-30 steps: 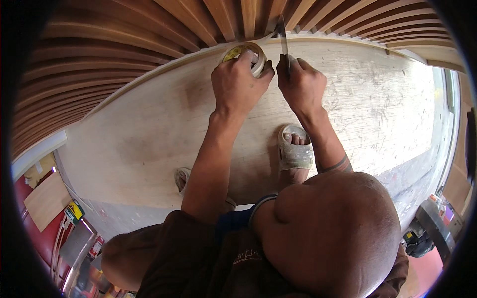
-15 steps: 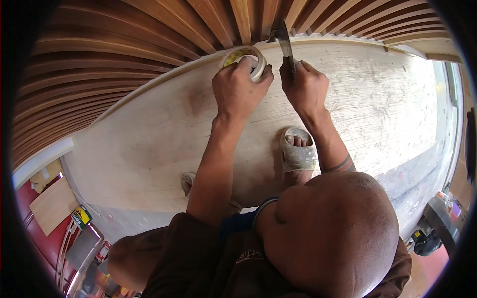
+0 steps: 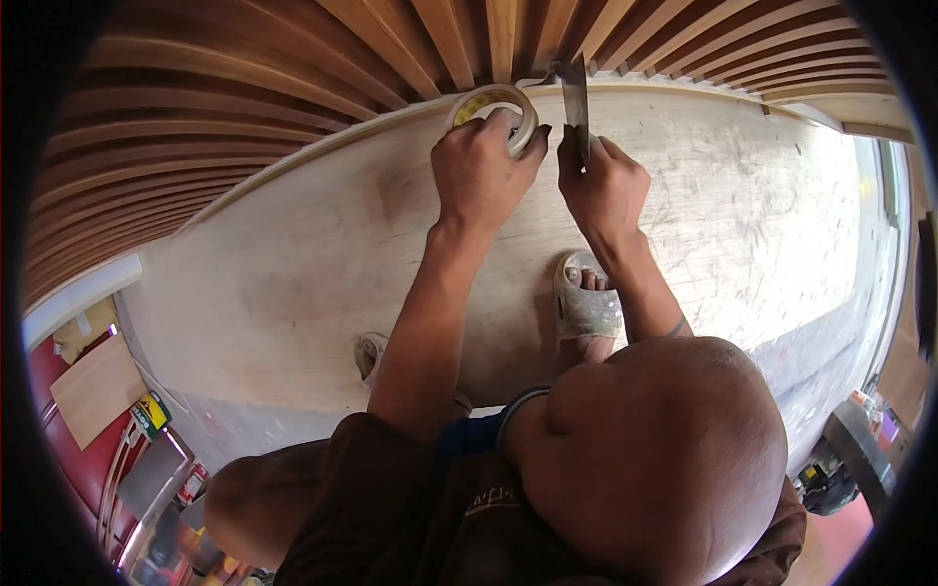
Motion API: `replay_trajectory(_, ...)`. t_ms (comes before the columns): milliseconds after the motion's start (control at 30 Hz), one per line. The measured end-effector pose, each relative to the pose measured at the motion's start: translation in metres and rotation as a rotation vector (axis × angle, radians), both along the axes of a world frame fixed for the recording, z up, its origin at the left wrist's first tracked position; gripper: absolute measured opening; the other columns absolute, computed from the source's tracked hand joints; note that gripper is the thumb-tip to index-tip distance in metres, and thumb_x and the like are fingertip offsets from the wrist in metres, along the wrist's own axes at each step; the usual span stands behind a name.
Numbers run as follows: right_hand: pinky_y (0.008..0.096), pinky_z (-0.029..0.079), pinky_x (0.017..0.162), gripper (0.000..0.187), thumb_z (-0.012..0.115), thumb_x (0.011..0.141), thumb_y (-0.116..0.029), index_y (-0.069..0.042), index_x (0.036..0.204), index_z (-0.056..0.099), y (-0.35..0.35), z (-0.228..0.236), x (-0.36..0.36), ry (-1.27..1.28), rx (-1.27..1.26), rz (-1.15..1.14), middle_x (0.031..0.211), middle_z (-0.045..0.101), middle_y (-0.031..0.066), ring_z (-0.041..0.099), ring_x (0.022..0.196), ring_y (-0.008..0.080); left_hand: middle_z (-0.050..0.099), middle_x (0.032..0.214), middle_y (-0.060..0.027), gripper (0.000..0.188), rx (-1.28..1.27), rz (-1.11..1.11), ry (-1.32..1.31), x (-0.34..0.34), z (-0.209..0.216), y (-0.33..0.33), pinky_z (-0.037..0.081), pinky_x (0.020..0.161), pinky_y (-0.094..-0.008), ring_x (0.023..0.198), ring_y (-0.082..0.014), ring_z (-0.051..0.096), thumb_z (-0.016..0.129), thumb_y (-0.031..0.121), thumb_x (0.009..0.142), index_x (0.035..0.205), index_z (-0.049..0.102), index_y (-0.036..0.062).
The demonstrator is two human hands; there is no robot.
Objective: Apply masking tape to the edge of a wooden board while using a putty knife to press and cut it.
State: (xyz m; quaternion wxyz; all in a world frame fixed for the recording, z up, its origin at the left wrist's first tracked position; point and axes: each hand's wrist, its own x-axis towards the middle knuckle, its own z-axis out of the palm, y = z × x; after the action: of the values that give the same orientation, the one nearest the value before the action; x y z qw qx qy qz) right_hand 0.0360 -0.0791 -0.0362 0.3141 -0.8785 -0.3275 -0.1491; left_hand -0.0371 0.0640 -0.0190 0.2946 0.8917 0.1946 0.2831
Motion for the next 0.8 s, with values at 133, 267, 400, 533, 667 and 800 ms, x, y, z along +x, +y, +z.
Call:
replay_trajectory(133, 0.0443, 0.047, 0.046, 0.022, 0.074, 0.095, -0.018, -0.01, 0.076, 0.066, -0.006, 0.003, 0.0, 0.009, 0.025, 0.005, 0.062, 0.06, 0.0102, 0.061, 0.051, 0.0347, 0.074, 0.08, -0.0168, 0.024, -0.016, 0.009, 0.014, 0.001, -0.001, -0.002, 0.057, 0.065, -0.0443, 0.073, -0.039, 0.073, 0.087, 0.023, 0.079, 0.09, 0.077, 0.0057)
replay_trajectory(267, 0.0446, 0.048, 0.046, 0.021, 0.075, 0.094, -0.018, -0.009, 0.076, 0.067, -0.005, 0.007, 0.004, 0.007, 0.031, 0.028, 0.063, 0.061, 0.0105, 0.061, 0.051, 0.0355, 0.074, 0.079, -0.0164, 0.026, -0.004, -0.022, -0.003, 0.002, 0.003, -0.004, 0.057, 0.064, -0.0443, 0.071, -0.0383, 0.072, 0.088, 0.025, 0.077, 0.089, 0.076, 0.006)
replay_trajectory(400, 0.0458, 0.049, 0.047, 0.021, 0.075, 0.093, -0.018, -0.009, 0.076, 0.067, -0.005, 0.014, 0.003, 0.047, 0.014, 0.04, 0.064, 0.063, 0.0118, 0.062, 0.052, 0.0366, 0.074, 0.079, -0.0163, 0.028, -0.035, -0.058, 0.01, 0.001, 0.006, -0.005, 0.057, 0.065, -0.0442, 0.071, -0.0375, 0.072, 0.089, 0.026, 0.075, 0.09, 0.076, 0.0066)
replay_trajectory(533, 0.0466, 0.05, 0.048, 0.021, 0.074, 0.093, -0.018, -0.009, 0.076, 0.066, -0.006, 0.015, 0.006, 0.05, 0.019, 0.034, 0.065, 0.063, 0.0125, 0.063, 0.053, 0.0374, 0.074, 0.079, -0.016, 0.028, -0.027, -0.082, 0.034, 0.0, 0.006, -0.005, 0.058, 0.066, -0.0443, 0.072, -0.0369, 0.073, 0.088, 0.025, 0.074, 0.092, 0.077, 0.0066)
replay_trajectory(667, 0.0472, 0.051, 0.05, 0.021, 0.073, 0.093, -0.02, -0.009, 0.076, 0.067, 0.002, 0.008, 0.016, 0.015, -0.017, 0.043, 0.066, 0.064, 0.0132, 0.064, 0.055, 0.038, 0.075, 0.08, -0.0153, 0.029, 0.008, -0.104, 0.055, -0.003, 0.004, -0.001, 0.059, 0.067, -0.0445, 0.074, -0.0359, 0.074, 0.088, 0.025, 0.074, 0.094, 0.077, 0.0077)
replay_trajectory(800, 0.0471, 0.052, 0.051, 0.019, 0.072, 0.093, -0.019, -0.009, 0.077, 0.067, 0.005, 0.008, 0.018, 0.023, -0.019, 0.016, 0.068, 0.066, 0.0133, 0.066, 0.057, 0.0374, 0.076, 0.084, -0.0141, 0.029, 0.01, -0.246, 0.116, -0.003, 0.006, 0.001, 0.059, 0.068, -0.0445, 0.076, -0.0354, 0.074, 0.089, 0.025, 0.074, 0.095, 0.077, 0.0086)
